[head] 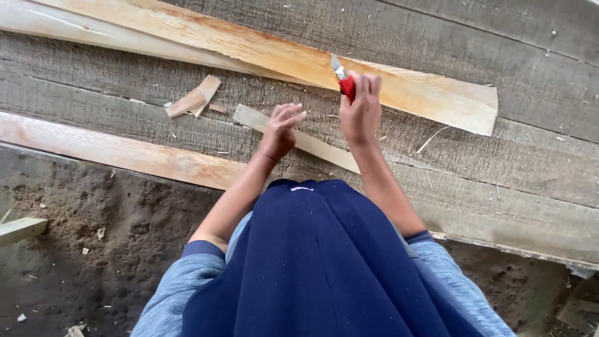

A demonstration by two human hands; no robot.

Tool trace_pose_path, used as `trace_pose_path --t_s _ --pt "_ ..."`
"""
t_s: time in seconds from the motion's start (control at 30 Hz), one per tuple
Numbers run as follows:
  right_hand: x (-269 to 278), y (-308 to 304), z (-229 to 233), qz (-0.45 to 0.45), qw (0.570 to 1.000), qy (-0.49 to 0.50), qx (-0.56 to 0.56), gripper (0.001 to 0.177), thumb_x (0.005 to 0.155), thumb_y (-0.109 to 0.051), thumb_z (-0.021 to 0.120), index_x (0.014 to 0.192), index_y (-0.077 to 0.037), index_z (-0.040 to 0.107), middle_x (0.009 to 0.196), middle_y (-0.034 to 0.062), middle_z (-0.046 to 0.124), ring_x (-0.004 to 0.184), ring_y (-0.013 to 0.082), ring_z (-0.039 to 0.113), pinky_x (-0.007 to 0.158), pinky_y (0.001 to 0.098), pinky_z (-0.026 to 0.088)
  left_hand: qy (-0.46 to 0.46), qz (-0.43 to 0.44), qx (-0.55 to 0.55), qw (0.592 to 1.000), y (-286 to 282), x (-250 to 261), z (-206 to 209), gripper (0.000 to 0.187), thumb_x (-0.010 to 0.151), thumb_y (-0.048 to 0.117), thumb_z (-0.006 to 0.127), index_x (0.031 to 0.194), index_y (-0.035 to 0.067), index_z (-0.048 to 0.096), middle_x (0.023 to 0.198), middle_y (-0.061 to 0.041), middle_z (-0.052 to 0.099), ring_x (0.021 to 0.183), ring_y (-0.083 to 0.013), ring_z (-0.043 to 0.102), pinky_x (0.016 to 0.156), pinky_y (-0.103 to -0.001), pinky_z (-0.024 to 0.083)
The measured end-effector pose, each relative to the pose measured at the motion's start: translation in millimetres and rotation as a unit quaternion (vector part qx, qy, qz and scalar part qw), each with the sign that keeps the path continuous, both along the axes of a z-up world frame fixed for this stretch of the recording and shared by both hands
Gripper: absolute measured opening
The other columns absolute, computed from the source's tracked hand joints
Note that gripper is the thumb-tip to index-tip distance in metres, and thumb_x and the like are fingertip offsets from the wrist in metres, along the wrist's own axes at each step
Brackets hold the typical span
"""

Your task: The person uses a utility knife to cut a long wooden plank into smaller pieces. They repeatedly score the wood along a straight line and then snap off the cut sections, placing them aside on the work surface.

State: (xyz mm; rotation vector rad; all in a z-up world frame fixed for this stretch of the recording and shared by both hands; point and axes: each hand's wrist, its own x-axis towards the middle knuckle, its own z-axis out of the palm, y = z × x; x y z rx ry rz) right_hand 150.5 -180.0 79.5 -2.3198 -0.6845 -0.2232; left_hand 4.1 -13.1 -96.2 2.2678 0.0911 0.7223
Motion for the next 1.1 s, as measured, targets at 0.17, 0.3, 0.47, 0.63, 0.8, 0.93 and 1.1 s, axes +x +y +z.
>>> trace_pose_path --t_s 0.17,0.3,0.47,0.63,0.8,0.93,1.1 --pt "28 20 1 0.047 0.958 0.185 -0.213 0.061 0.091 -0.012 0.073 0.147 -0.017 0.05 0.154 0.0119 0.033 0.104 0.0471 0.069 0.087 0.0624 0.058 0.069 0.077 -0.335 0.936 -28 35 76 0.066 0.076 -0.019 0.043 0.131 0.006 0.069 0.126 -0.023 0.068 0.119 -0.0376 0.066 0.105 -0.044 0.053" --pt "35 30 39 0.088 0.896 0.288 -0.325 0.077 0.09 0.004 0.054 0.159 -0.027 0.034 0.168 0.0177 0.015 0.117 0.0485 0.064 0.102 0.0601 0.052 0.138 0.136 -0.598 0.778 -30 65 25 0.052 0.086 -0.01 0.047 0.136 -0.004 0.061 0.124 -0.028 0.066 0.102 -0.0328 0.071 0.087 -0.039 0.062" --pt "73 26 -1 0.074 0.907 0.246 -0.334 0.054 0.084 0.001 0.06 0.13 -0.028 0.058 0.137 0.0067 0.048 0.086 0.0271 0.072 0.073 0.0457 0.056 0.207 0.168 -0.698 0.665 -31 79 51 0.04 0.093 0.003 0.052 0.132 0.002 0.058 0.118 -0.02 0.071 0.076 -0.0261 0.076 0.061 -0.038 0.067" --pt "109 34 -16 -0.034 0.984 -0.049 -0.167 0.018 0.094 0.0 0.071 0.103 -0.012 0.061 0.109 0.005 0.044 0.079 0.0181 0.062 0.069 0.0353 0.06 0.193 0.174 -0.727 0.636 -34 87 60 0.036 0.097 0.009 0.054 0.132 0.003 0.055 0.12 -0.019 0.071 0.076 -0.0291 0.077 0.062 -0.039 0.068" --pt "95 51 -5 0.159 0.917 0.261 -0.257 0.053 0.084 -0.023 0.077 0.134 -0.023 0.057 0.136 0.0062 0.047 0.1 0.0456 0.07 0.086 0.0637 0.059 0.172 0.225 -0.708 0.647 -35 92 89 0.034 0.093 -0.002 0.046 0.126 0.007 0.042 0.114 -0.014 0.071 0.071 -0.0235 0.074 0.058 -0.04 0.068" --pt "94 61 -12 0.204 0.884 0.267 -0.324 0.09 0.077 -0.012 0.085 0.153 -0.006 0.037 0.139 0.02 0.037 0.087 0.0525 0.07 0.077 0.0697 0.06 0.178 0.234 -0.701 0.65 -31 95 84 0.034 0.093 -0.001 0.045 0.126 0.004 0.04 0.105 -0.015 0.071 0.063 -0.022 0.07 0.052 -0.041 0.067" --pt "90 68 7 0.182 0.888 0.257 -0.335 0.079 0.073 -0.011 0.087 0.138 -0.006 0.042 0.128 0.0148 0.035 0.084 0.052 0.071 0.077 0.0653 0.061 0.164 0.235 -0.704 0.649 -33 93 82 0.031 0.093 0.0 0.047 0.123 0.005 0.039 0.093 -0.011 0.068 0.06 -0.0156 0.064 0.052 -0.038 0.066"
